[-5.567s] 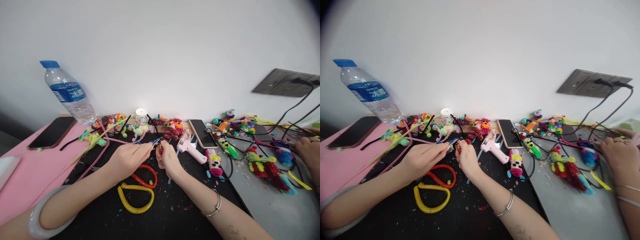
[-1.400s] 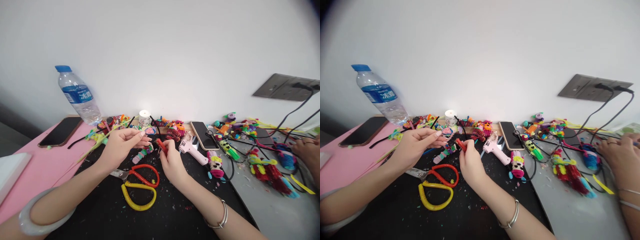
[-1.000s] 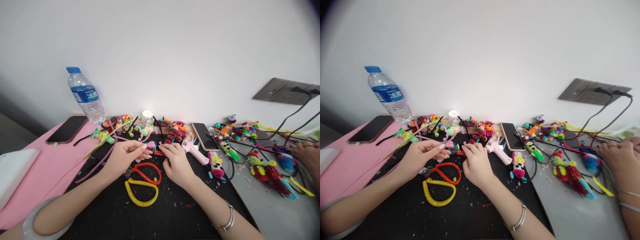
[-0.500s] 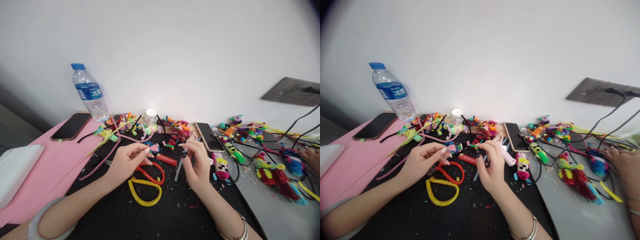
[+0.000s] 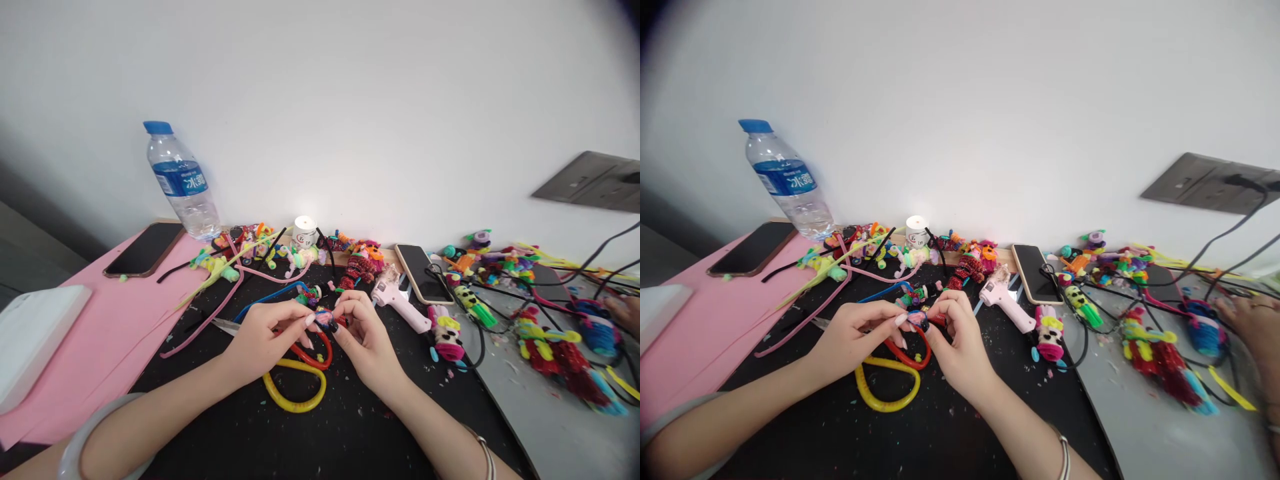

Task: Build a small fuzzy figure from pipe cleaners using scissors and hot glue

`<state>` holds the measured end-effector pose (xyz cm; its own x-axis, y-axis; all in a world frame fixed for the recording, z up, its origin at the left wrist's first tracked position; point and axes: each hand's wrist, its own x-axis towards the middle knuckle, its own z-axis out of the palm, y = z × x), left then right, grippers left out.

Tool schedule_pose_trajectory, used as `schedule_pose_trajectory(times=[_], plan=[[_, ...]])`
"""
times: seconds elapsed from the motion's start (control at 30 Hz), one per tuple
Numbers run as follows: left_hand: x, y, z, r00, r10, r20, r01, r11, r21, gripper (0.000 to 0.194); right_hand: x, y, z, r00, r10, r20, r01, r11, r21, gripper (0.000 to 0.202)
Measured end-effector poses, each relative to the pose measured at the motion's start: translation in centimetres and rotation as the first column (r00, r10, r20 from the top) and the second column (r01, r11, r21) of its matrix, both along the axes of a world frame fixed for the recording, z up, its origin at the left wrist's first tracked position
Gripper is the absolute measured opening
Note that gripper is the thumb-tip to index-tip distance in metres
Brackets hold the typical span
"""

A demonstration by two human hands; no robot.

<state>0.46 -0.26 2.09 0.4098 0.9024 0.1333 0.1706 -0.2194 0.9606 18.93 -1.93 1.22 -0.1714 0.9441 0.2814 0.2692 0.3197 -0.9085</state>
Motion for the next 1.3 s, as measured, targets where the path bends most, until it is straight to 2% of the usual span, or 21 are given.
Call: schedule_pose_trajectory(times=[0.17, 0.27, 0.33, 0.43, 0.5, 0.57, 0.7, 0.8, 0.97, 1.13, 1.2, 1.3], plan=[[-0.3, 0.2, 0.1, 0.999, 0.013, -0.032, -0.013, 1.000, 0.009, 0.020, 0.2, 0.3, 0.0, 0.996, 0.005, -0.085, -0.008, 0.999, -0.034, 0.003], [-1.0, 0.8, 0.2, 0.985, 0.167, -0.040, -0.161, 0.980, 0.116, 0.021, 0.8, 0.6, -0.2, 0.996, -0.059, -0.069, 0.058, 0.998, -0.011, 0.003], [-1.7, 1.4, 0.4, 0.948, 0.314, -0.057, -0.295, 0.931, 0.214, 0.019, 1.3, 0.7, -0.3, 0.994, -0.105, -0.028, 0.106, 0.994, 0.024, 0.004], [-2.7, 2.4, 0.6, 0.855, 0.509, -0.101, -0.435, 0.810, 0.392, 0.016, 1.8, 0.9, -0.4, 0.987, -0.154, 0.044, 0.149, 0.984, 0.101, 0.006], [-3.1, 3.0, 0.6, 0.808, 0.564, -0.172, -0.412, 0.749, 0.518, 0.019, 2.0, 1.0, -0.4, 0.979, -0.184, 0.086, 0.171, 0.974, 0.147, 0.007], [-3.4, 3.3, 0.4, 0.784, 0.560, -0.267, -0.314, 0.730, 0.607, 0.024, 2.2, 1.0, -0.3, 0.968, -0.223, 0.115, 0.201, 0.963, 0.178, 0.007], [-3.3, 3.4, -0.5, 0.775, 0.424, -0.469, -0.054, 0.783, 0.619, 0.024, 2.3, 1.1, -0.1, 0.952, -0.279, 0.129, 0.247, 0.945, 0.216, 0.007], [-3.1, 3.3, -0.9, 0.733, 0.378, -0.565, 0.057, 0.794, 0.606, 0.018, 2.2, 1.0, -0.1, 0.951, -0.279, 0.136, 0.244, 0.943, 0.224, 0.007], [-2.9, 3.2, -1.0, 0.718, 0.446, -0.534, 0.044, 0.736, 0.675, 0.019, 2.1, 0.9, -0.1, 0.953, -0.266, 0.143, 0.227, 0.944, 0.240, 0.007], [-3.1, 3.4, -1.5, 0.730, 0.383, -0.566, 0.088, 0.769, 0.634, 0.023, 2.2, 1.1, -0.2, 0.958, -0.251, 0.136, 0.215, 0.948, 0.235, 0.008], [-3.2, 3.6, -1.6, 0.753, 0.409, -0.516, 0.028, 0.764, 0.645, 0.024, 2.1, 1.1, -0.2, 0.958, -0.252, 0.137, 0.216, 0.947, 0.236, 0.008], [-3.5, 3.8, -1.7, 0.767, 0.505, -0.396, -0.127, 0.724, 0.678, 0.023, 2.1, 1.2, -0.2, 0.955, -0.260, 0.145, 0.222, 0.946, 0.235, 0.008]])
